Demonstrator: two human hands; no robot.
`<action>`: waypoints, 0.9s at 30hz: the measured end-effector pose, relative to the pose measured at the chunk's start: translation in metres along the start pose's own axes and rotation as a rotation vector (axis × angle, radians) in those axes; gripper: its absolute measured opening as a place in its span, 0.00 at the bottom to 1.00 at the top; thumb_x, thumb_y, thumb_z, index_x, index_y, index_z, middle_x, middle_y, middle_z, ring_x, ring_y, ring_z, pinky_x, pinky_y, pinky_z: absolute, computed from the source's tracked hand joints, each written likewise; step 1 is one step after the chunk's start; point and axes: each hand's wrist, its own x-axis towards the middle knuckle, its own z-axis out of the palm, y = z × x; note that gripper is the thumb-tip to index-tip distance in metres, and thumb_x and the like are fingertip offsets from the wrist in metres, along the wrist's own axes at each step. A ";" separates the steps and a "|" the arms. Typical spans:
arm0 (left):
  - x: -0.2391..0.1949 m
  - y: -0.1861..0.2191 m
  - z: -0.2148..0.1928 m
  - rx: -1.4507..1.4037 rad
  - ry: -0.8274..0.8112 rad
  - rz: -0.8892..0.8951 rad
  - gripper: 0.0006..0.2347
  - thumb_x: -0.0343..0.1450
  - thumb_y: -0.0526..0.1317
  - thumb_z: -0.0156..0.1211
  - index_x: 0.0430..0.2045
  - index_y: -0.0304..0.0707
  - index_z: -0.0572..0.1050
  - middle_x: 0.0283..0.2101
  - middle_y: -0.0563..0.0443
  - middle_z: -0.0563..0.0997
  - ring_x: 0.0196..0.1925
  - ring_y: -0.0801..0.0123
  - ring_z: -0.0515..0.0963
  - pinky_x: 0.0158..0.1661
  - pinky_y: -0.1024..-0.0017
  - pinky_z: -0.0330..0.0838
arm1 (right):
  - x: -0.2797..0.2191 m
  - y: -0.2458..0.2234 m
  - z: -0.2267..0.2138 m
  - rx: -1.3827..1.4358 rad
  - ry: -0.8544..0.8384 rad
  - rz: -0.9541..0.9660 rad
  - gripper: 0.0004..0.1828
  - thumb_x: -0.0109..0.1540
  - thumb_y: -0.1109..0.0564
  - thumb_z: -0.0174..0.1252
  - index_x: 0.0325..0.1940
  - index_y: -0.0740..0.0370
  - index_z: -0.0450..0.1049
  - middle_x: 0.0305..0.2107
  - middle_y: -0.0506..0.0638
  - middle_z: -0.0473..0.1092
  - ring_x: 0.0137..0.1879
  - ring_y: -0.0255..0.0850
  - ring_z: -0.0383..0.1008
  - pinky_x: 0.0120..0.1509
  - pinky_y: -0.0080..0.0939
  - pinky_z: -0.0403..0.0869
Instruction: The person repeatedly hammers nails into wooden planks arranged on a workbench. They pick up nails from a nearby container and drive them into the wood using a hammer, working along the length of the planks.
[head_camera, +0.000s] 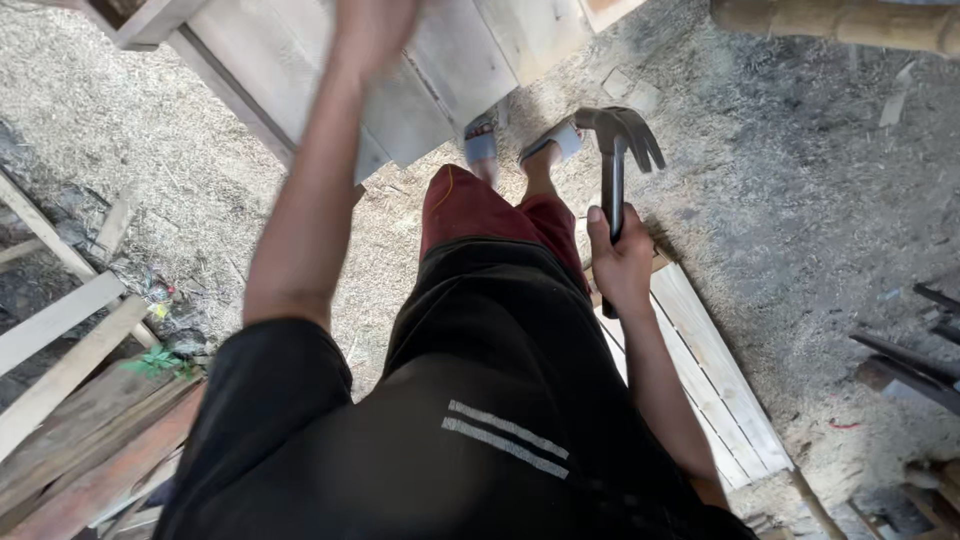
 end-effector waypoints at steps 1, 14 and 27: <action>-0.018 0.004 0.006 -0.067 0.018 0.072 0.04 0.74 0.32 0.69 0.36 0.29 0.80 0.34 0.43 0.80 0.34 0.70 0.78 0.38 0.71 0.76 | 0.006 -0.006 0.002 -0.021 -0.025 -0.001 0.18 0.71 0.47 0.57 0.37 0.64 0.69 0.17 0.46 0.62 0.24 0.34 0.61 0.29 0.40 0.63; -0.089 -0.038 0.050 -0.113 0.180 0.203 0.03 0.73 0.30 0.66 0.38 0.32 0.82 0.39 0.45 0.84 0.38 0.63 0.83 0.40 0.68 0.77 | 0.021 -0.067 0.031 -0.153 -0.136 -0.296 0.16 0.72 0.48 0.57 0.41 0.64 0.70 0.16 0.48 0.64 0.22 0.34 0.64 0.28 0.42 0.65; -0.090 -0.029 0.046 0.058 0.150 0.323 0.02 0.71 0.28 0.65 0.34 0.33 0.81 0.37 0.47 0.81 0.43 0.53 0.80 0.47 0.61 0.75 | 0.046 -0.050 0.064 -0.396 -0.172 -0.375 0.16 0.71 0.48 0.56 0.48 0.65 0.68 0.22 0.64 0.73 0.30 0.63 0.76 0.36 0.59 0.72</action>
